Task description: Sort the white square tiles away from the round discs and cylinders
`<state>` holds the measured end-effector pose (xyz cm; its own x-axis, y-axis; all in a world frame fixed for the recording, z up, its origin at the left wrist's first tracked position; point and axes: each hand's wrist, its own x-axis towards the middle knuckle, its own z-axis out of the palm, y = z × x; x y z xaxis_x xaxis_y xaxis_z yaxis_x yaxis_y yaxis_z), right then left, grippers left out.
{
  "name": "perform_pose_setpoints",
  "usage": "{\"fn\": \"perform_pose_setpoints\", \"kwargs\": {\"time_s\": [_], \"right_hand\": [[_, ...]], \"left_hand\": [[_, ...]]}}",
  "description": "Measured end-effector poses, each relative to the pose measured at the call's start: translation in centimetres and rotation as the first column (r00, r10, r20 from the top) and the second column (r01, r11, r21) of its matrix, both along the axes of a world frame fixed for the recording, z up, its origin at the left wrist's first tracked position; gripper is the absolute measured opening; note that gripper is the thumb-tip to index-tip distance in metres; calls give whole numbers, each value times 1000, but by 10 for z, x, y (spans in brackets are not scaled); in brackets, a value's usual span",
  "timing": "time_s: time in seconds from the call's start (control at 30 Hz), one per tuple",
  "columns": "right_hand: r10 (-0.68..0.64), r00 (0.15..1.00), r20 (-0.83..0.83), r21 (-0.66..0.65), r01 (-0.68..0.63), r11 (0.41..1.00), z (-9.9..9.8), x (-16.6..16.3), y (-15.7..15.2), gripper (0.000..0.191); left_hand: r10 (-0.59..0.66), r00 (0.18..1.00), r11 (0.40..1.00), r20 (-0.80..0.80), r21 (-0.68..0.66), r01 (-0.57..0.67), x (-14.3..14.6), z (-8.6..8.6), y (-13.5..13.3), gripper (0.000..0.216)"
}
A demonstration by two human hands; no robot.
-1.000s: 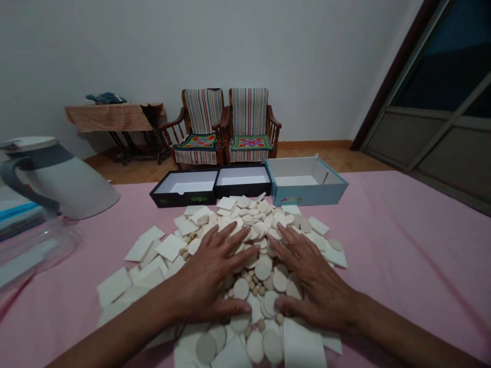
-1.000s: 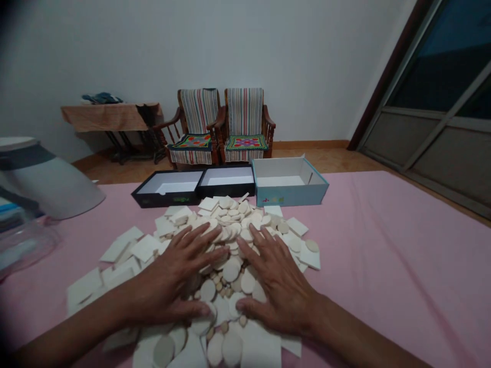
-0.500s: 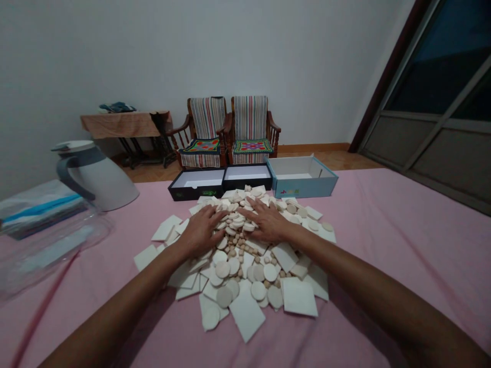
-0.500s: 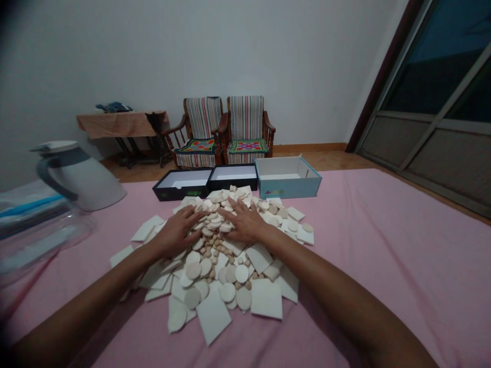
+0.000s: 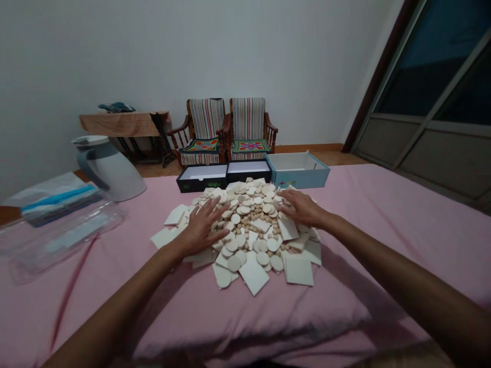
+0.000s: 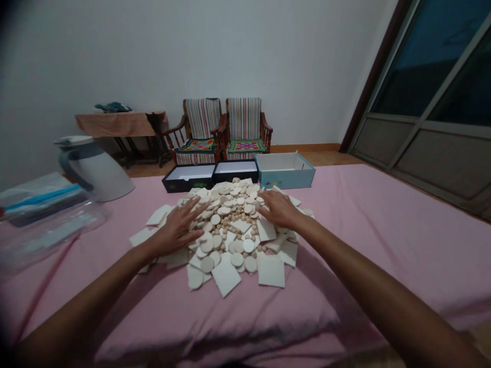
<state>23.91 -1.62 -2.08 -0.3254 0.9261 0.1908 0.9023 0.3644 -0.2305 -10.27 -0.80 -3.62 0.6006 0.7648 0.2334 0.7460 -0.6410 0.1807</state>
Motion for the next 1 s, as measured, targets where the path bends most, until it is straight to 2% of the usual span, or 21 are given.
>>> {"fn": "perform_pose_setpoints", "kwargs": {"time_s": [0.1, 0.17, 0.27, 0.33, 0.5, 0.63, 0.77, 0.9, 1.0], "right_hand": [[155, 986, -55, 6, -155, 988, 5, -6, -50, 52], [286, 957, -43, -1, -286, 958, 3, -10, -84, 59], [423, 905, 45, -42, -421, 906, -6, -10, -114, 74], [446, 889, 101, -52, -443, 895, -15, -6, -119, 77], [440, 883, 161, -40, -440, 897, -26, -5, -107, 54], [407, 880, 244, 20, -424, 905, -27, -19, -101, 46], [378, 874, 304, 94, -422, 902, -31, -30, -92, 30], [327, 875, 358, 173, -407, 897, -37, -35, -82, 24], [337, 859, 385, 194, -433, 880, -36, -37, -76, 18]], "left_hand": [[-232, 971, 973, -53, -7, 232, 12, 8, -39, 76], [-368, 926, 930, -87, -28, 367, 23, 10, -61, 84], [-473, 870, 880, -139, -38, 473, 39, 5, -79, 87], [-479, 860, 875, -173, -23, 483, 48, -2, -80, 80], [-446, 875, 881, -189, 78, 466, 62, -16, -74, 61], [-407, 881, 880, -239, 157, 449, 76, -19, -75, 54], [-350, 896, 864, -274, 275, 421, 88, -23, -71, 36], [-310, 908, 853, -283, 339, 397, 93, -28, -59, 24], [-290, 920, 853, -263, 365, 374, 92, -27, -46, 22]]}}
